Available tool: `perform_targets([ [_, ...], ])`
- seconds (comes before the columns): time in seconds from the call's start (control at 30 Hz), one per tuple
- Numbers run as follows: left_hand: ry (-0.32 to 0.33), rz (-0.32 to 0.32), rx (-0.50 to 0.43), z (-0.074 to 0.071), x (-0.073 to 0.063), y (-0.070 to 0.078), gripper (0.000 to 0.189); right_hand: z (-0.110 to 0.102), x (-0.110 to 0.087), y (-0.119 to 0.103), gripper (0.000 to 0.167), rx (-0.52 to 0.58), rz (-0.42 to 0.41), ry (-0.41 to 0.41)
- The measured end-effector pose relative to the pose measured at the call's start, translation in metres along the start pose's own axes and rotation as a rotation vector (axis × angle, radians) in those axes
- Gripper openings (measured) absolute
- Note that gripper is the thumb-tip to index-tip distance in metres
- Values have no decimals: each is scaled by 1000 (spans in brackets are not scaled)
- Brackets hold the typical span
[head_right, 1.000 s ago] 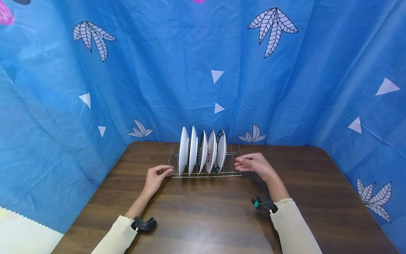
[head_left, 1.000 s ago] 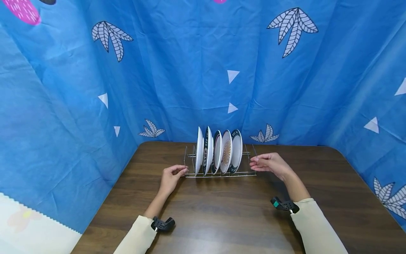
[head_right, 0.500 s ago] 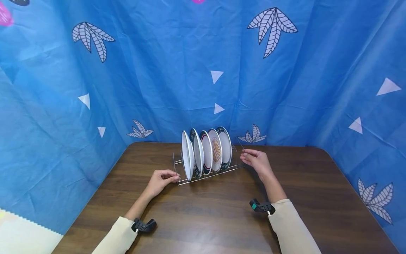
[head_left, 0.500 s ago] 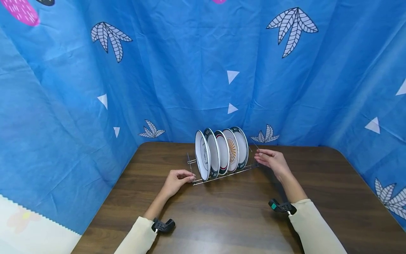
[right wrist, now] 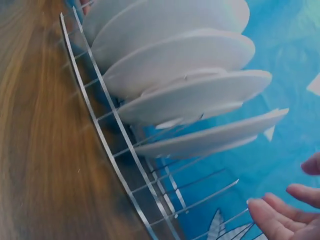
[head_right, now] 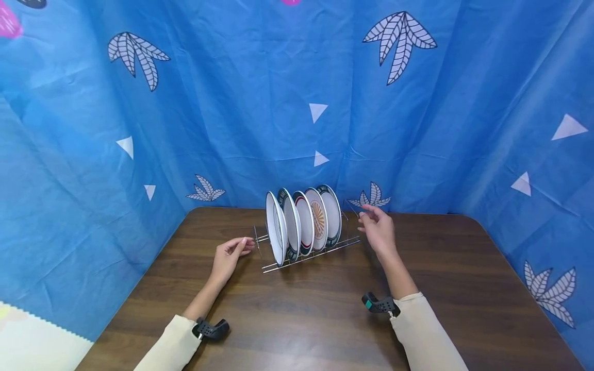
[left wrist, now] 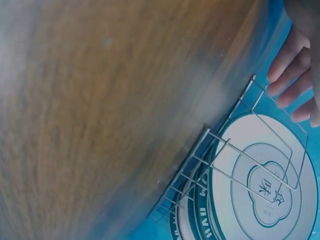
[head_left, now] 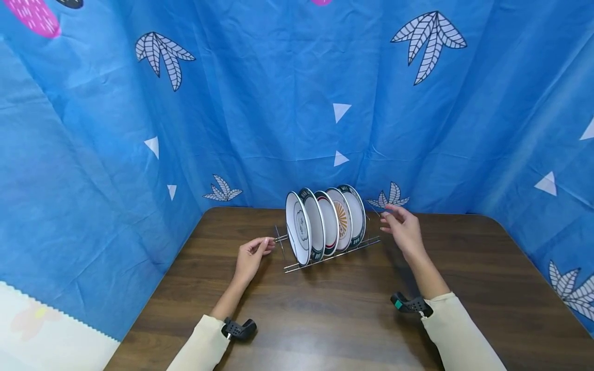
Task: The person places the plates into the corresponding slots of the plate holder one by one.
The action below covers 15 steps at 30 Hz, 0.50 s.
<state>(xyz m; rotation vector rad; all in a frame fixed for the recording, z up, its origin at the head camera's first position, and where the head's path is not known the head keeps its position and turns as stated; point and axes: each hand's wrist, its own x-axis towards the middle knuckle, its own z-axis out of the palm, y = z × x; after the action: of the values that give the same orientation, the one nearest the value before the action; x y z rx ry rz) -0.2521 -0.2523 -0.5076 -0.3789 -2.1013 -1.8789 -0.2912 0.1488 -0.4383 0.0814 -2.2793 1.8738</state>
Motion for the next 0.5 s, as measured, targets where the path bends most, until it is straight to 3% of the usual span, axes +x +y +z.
perform_targets([
  [0.13,0,-16,28,-2,4,3,29,8,-7,-13,49,-30,-58,-61],
  [0.33,-112,-38,76,0,15,5,37,19,-12,-20,53,-98,-112,-203],
  [0.5,-134,-95,42,1,22,-6,35,22,-13,-22,51,-170,-136,-212],
])
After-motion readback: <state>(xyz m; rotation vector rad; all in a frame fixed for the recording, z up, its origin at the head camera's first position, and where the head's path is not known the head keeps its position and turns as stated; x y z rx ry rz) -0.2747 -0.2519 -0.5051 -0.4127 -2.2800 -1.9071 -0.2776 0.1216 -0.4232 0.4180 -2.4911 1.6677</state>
